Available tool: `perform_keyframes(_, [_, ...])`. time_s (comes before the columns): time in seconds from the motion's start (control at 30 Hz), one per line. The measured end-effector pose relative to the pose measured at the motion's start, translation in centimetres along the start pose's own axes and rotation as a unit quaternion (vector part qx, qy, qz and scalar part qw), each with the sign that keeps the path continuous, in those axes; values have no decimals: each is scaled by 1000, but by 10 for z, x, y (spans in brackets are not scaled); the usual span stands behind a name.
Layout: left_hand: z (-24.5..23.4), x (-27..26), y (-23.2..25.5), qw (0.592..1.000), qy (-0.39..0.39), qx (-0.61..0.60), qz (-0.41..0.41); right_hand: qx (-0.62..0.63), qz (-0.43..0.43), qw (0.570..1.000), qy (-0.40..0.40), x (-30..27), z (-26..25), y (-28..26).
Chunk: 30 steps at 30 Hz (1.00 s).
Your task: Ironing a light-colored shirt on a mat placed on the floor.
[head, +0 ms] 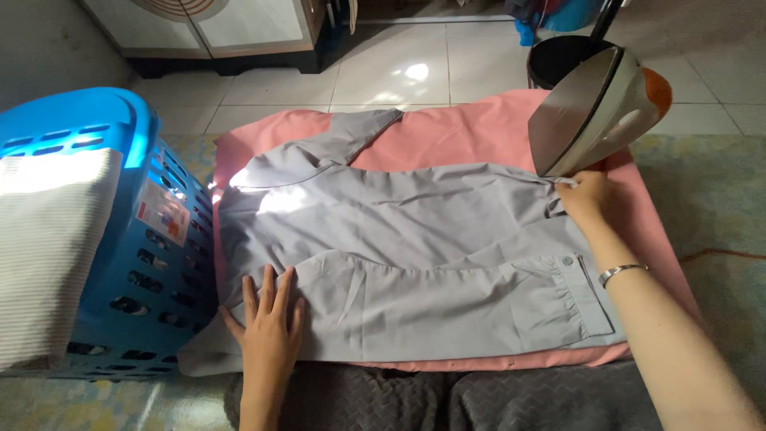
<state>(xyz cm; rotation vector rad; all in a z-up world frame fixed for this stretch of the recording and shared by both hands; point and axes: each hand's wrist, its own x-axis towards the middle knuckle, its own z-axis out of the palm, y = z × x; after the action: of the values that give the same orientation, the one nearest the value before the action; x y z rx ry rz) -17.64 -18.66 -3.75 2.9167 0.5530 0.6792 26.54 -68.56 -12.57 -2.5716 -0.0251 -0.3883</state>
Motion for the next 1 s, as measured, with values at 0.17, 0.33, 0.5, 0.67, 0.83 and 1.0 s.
perform_keyframes(0.17, [0, 0, -2, 1000, -8, -1, 9, 37, -3, 989, 143, -23, -26, -25])
perform_keyframes(0.33, [0, 1, -2, 1000, -20, 6, 4, 225, -3, 967, 123, 11, 5, 32])
perform_keyframes(0.5, [-2, 0, -3, 1000, -19, -4, 11, 194, 34, 968, 155, -7, -69, -6])
perform_keyframes(0.67, [-2, 1, 1, 1000, -11, -8, 5, 263, -10, 908, 327, 16, -114, 21])
perform_keyframes(0.83, [7, 7, 16, 1000, -4, -2, -2, 310, -62, 929, 194, 29, -158, -35])
perform_keyframes(1.0, [12, 13, 53, 997, -18, -33, 64, 316, -11, 948, 33, 76, -138, -32])
